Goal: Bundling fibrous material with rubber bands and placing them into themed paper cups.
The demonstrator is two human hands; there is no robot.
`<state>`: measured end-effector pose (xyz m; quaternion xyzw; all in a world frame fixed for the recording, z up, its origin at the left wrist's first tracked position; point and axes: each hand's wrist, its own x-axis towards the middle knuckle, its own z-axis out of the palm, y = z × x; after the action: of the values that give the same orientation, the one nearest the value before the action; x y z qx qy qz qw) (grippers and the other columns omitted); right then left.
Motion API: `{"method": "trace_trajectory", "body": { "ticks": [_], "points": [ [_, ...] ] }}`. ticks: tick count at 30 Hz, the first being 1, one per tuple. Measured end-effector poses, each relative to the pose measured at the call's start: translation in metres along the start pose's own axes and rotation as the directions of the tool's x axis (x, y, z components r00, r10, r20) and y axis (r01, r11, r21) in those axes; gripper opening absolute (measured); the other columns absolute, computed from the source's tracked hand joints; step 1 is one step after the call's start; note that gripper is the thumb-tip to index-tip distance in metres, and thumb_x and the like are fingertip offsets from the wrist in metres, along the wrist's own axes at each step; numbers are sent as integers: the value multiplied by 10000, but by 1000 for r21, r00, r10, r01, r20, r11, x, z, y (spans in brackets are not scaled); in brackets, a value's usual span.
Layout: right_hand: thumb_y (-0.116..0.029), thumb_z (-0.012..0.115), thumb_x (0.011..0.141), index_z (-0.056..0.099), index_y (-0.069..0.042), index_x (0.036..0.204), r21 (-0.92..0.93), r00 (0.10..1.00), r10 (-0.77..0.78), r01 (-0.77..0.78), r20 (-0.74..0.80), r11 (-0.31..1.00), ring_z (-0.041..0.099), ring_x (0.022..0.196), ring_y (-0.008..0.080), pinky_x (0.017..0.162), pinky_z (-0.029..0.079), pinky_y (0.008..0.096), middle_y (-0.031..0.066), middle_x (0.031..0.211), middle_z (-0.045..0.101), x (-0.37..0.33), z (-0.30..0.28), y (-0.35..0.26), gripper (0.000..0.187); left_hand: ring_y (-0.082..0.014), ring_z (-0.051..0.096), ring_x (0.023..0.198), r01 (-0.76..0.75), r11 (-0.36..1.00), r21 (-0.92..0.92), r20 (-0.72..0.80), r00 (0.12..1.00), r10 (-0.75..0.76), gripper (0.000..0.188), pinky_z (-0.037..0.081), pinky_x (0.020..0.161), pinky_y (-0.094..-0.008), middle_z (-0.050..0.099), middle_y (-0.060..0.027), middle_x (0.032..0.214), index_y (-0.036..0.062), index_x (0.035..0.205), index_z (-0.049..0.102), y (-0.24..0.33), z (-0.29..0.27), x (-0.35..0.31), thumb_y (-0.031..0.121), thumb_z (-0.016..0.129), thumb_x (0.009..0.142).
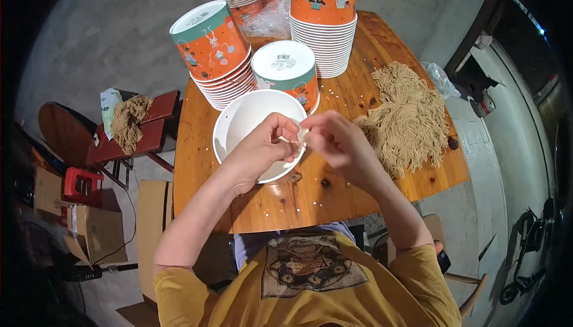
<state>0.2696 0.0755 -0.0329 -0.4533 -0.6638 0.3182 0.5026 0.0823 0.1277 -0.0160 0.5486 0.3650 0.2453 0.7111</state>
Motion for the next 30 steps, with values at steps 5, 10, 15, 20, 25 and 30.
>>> {"method": "trace_trajectory", "body": {
  "ticks": [5, 10, 15, 20, 25, 30],
  "points": [
    [-246, 668, 838, 614, -42, 915, -270, 998, -12, 27, 56, 962, 587, 631, 207, 571, 455, 313, 93, 794, 580, 2, 0, -7, 225, -121, 535, 854, -38, 997, 69, -65, 997, 43, 324, 468, 776, -253, 509, -54, 962, 38, 1116, 425, -1, 2, -1, -34, 573, 837],
    [-257, 668, 835, 628, -28, 843, -209, 999, 46, -49, -21, 977, 619, 670, 250, 586, 470, 336, 119, 799, 607, 1, 4, -2, 233, -101, 518, 885, -49, 971, 236, -70, 995, 67, 371, 447, 816, -232, 498, -23, 946, 62, 1138, 422, 1, 4, -2, -68, 578, 827],
    [-217, 644, 847, 626, -34, 852, -326, 999, -5, 21, 49, 945, 630, 688, 280, 592, 478, 353, 124, 775, 603, 3, 3, -13, 184, -106, 507, 825, -164, 928, 334, -39, 981, 188, 369, 440, 759, -238, 503, -45, 915, 52, 1162, 401, -11, 0, 2, -13, 596, 855],
    [-208, 653, 838, 629, -39, 849, -312, 999, 16, -5, 33, 950, 613, 642, 257, 576, 471, 342, 111, 762, 600, 5, 1, -7, 171, -96, 495, 807, -190, 907, 375, -16, 977, 212, 369, 436, 751, -233, 498, -31, 899, 55, 1175, 407, -8, 3, 2, 3, 599, 864],
    [-205, 660, 833, 633, -39, 843, -246, 993, 109, -96, 40, 964, 588, 595, 214, 561, 457, 322, 104, 731, 592, 7, 0, -5, 169, -98, 496, 807, -200, 911, 361, -7, 976, 218, 370, 438, 757, -238, 494, -32, 901, 56, 1179, 408, -6, 3, -1, 5, 599, 866],
    [-266, 684, 818, 641, -45, 816, -289, 996, 78, -62, 44, 955, 578, 593, 230, 554, 447, 332, 90, 698, 571, 5, 2, -14, 225, -89, 491, 851, -180, 897, 403, -12, 979, 202, 420, 435, 798, -231, 484, -20, 935, 58, 1200, 391, -2, 5, -7, -64, 578, 844]
  ]
}}
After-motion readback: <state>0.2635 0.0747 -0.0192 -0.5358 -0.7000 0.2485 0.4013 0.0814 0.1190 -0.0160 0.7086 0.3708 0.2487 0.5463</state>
